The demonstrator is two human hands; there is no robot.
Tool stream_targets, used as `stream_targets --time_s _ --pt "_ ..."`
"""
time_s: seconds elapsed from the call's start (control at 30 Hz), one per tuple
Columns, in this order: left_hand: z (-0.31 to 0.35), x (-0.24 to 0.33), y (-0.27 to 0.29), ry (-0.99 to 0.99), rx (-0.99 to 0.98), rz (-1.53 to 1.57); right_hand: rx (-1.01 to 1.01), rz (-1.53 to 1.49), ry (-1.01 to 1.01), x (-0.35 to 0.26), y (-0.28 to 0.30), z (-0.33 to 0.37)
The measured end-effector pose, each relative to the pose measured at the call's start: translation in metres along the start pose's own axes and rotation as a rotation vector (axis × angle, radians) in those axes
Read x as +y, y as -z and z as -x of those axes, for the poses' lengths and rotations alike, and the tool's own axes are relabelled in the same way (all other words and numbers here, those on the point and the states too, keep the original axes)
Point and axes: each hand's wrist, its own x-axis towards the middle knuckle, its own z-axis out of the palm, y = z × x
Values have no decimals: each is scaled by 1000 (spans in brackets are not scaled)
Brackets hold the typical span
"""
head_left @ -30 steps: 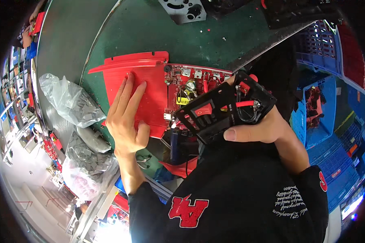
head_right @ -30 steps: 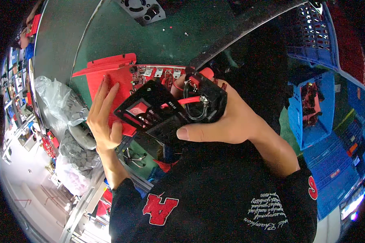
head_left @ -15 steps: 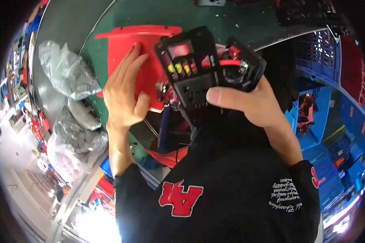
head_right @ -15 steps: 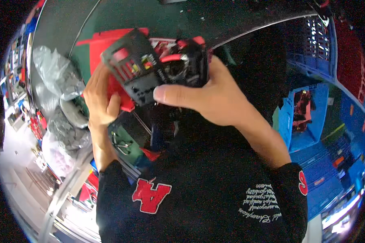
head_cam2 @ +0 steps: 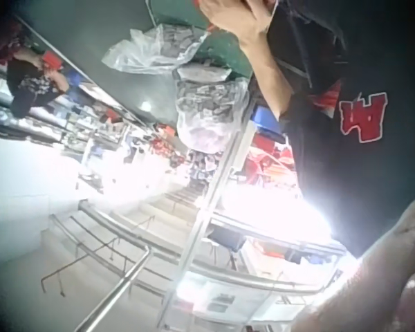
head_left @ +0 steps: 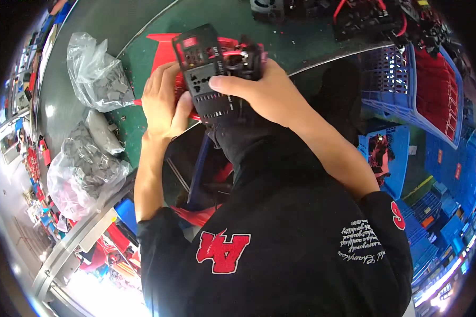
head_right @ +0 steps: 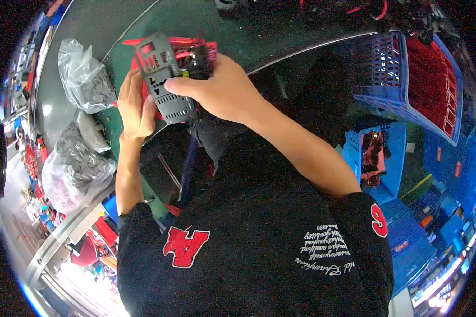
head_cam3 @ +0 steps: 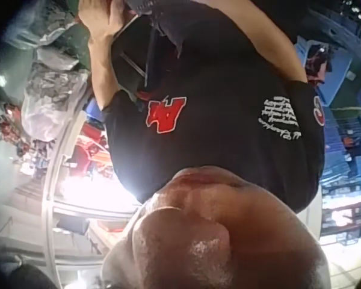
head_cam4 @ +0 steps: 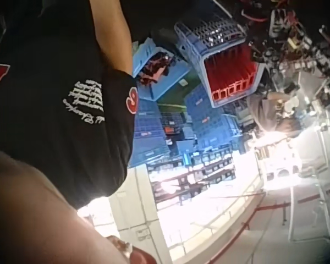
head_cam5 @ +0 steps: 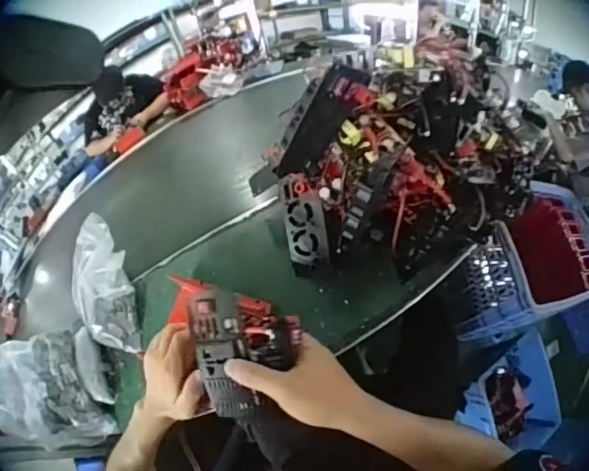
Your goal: Assembling red plastic housings onto electronic circuit boards at a factory workstation.
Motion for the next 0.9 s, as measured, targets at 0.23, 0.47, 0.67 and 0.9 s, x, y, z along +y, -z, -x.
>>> stream_targets --time_s 0.23,0.47,0.67,0.9 --pt "-39 83 20 651 -237 200 12 -20 -34 -4 11 -8" --pt "-39 45 35 828 -34 157 65 -204 -95 18 22 -9" --pt "1 -32 46 836 -33 -249 24 -280 -194 10 11 -1" --pt "42 -39 17 964 31 99 106 -38 -119 9 -12 -15"
